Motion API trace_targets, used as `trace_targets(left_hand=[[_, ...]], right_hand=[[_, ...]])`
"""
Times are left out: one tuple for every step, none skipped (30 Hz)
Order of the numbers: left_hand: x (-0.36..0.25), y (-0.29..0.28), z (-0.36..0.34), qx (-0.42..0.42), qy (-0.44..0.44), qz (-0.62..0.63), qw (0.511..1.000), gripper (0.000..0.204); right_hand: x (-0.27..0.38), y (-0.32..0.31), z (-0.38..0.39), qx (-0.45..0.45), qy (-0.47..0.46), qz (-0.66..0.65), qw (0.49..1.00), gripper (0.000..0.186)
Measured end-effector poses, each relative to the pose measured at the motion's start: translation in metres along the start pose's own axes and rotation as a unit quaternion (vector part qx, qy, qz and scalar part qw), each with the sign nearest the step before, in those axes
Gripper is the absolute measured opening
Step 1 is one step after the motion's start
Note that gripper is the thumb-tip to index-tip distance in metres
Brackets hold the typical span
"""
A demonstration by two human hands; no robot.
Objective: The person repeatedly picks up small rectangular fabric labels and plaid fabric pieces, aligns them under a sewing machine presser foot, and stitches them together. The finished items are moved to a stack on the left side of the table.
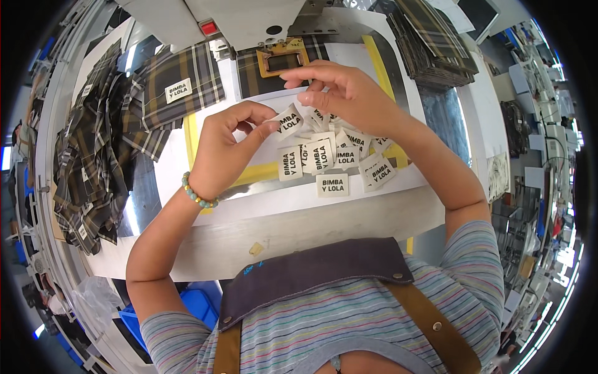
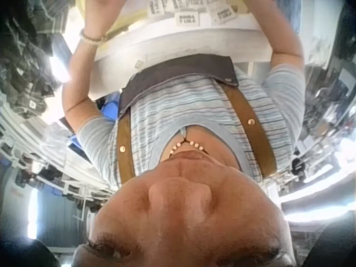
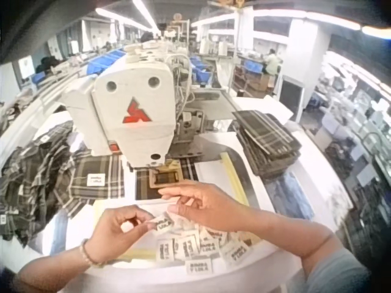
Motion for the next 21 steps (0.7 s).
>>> trace_targets(left_hand=[[-0.001, 0.002, 0.000, 0.003, 0.011, -0.009, 1.000, 0.012], [-0.003, 0.003, -0.002, 0.006, 0.022, -0.018, 1.000, 0.012], [-0.003, 0.004, -0.003, 0.009, 0.023, -0.026, 0.999, 0.012], [-0.004, 0.004, -0.004, 0.011, 0.024, -0.035, 0.999, 0.012], [-0.004, 0.003, -0.005, 0.012, 0.025, -0.045, 0.999, 0.011], [-0.004, 0.004, -0.004, 0.021, 0.029, -0.046, 0.998, 0.013], [-0.004, 0.005, -0.004, 0.030, 0.033, -0.046, 0.998, 0.014], [-0.004, 0.006, -0.005, 0.040, 0.040, -0.046, 0.997, 0.016], [-0.006, 0.005, -0.007, 0.037, 0.047, -0.063, 0.996, 0.022], [-0.008, 0.003, -0.009, 0.035, 0.054, -0.080, 0.995, 0.027], [-0.010, 0.001, -0.010, 0.032, 0.061, -0.098, 0.993, 0.033], [-0.017, 0.000, -0.012, 0.052, 0.114, -0.162, 0.979, 0.040], [-0.021, -0.002, -0.013, 0.073, 0.166, -0.225, 0.957, 0.047], [-0.025, -0.001, -0.011, 0.091, 0.217, -0.287, 0.929, 0.054], [-0.020, 0.002, -0.009, 0.114, 0.216, -0.285, 0.927, 0.058], [-0.012, 0.008, -0.005, 0.136, 0.216, -0.284, 0.924, 0.062], [-0.006, 0.011, 0.002, 0.157, 0.211, -0.285, 0.922, 0.066], [-0.005, 0.016, 0.006, 0.175, 0.208, -0.291, 0.917, 0.068], [-0.004, 0.021, 0.010, 0.192, 0.206, -0.297, 0.913, 0.069], [-0.003, 0.026, 0.016, 0.209, 0.200, -0.304, 0.907, 0.071], [-0.007, 0.029, 0.020, 0.192, 0.204, -0.292, 0.915, 0.067]], right_hand=[[-0.002, 0.000, -0.001, 0.019, -0.016, 0.001, 1.000, 0.030], [-0.002, 0.001, 0.000, 0.036, -0.031, 0.002, 0.999, 0.028], [-0.004, 0.002, 0.000, 0.041, -0.019, 0.018, 0.999, 0.025], [-0.006, 0.003, 0.001, 0.047, -0.008, 0.033, 0.998, 0.022], [-0.007, 0.005, 0.000, 0.053, 0.002, 0.049, 0.997, 0.020], [-0.009, 0.005, -0.001, 0.052, 0.012, 0.048, 0.997, 0.018], [-0.012, 0.005, -0.001, 0.052, 0.021, 0.048, 0.997, 0.016], [-0.014, 0.004, -0.002, 0.049, 0.031, 0.048, 0.997, 0.014], [-0.014, 0.002, -0.004, 0.039, 0.019, 0.054, 0.998, 0.014], [-0.018, -0.001, -0.008, 0.030, 0.008, 0.059, 0.998, 0.014], [-0.019, -0.005, -0.012, 0.021, -0.004, 0.065, 0.998, 0.014], [-0.023, -0.015, -0.018, 0.005, 0.027, 0.055, 0.998, 0.014], [-0.025, -0.027, -0.026, -0.011, 0.058, 0.046, 0.997, 0.015], [-0.030, -0.038, -0.034, -0.027, 0.089, 0.037, 0.995, 0.015], [-0.039, -0.052, -0.045, -0.049, 0.108, 0.047, 0.992, 0.021], [-0.049, -0.063, -0.057, -0.048, 0.118, 0.050, 0.991, 0.022], [-0.061, -0.070, -0.072, -0.042, 0.126, 0.051, 0.990, 0.023], [-0.067, -0.076, -0.081, -0.039, 0.136, 0.053, 0.989, 0.024], [-0.072, -0.078, -0.089, -0.034, 0.135, 0.062, 0.988, 0.025], [-0.072, -0.076, -0.099, -0.027, 0.132, 0.071, 0.988, 0.025], [-0.070, -0.074, -0.103, -0.024, 0.131, 0.080, 0.988, 0.026]])
Point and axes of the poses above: each hand's wrist, its own z-axis away from the middle knuckle, its own y-axis out of the palm, x = y × z, the point moved 9 cm from there along -z, towards the middle knuckle, and after that the axes turned 10 degrees about y, right-handed, at the moved point
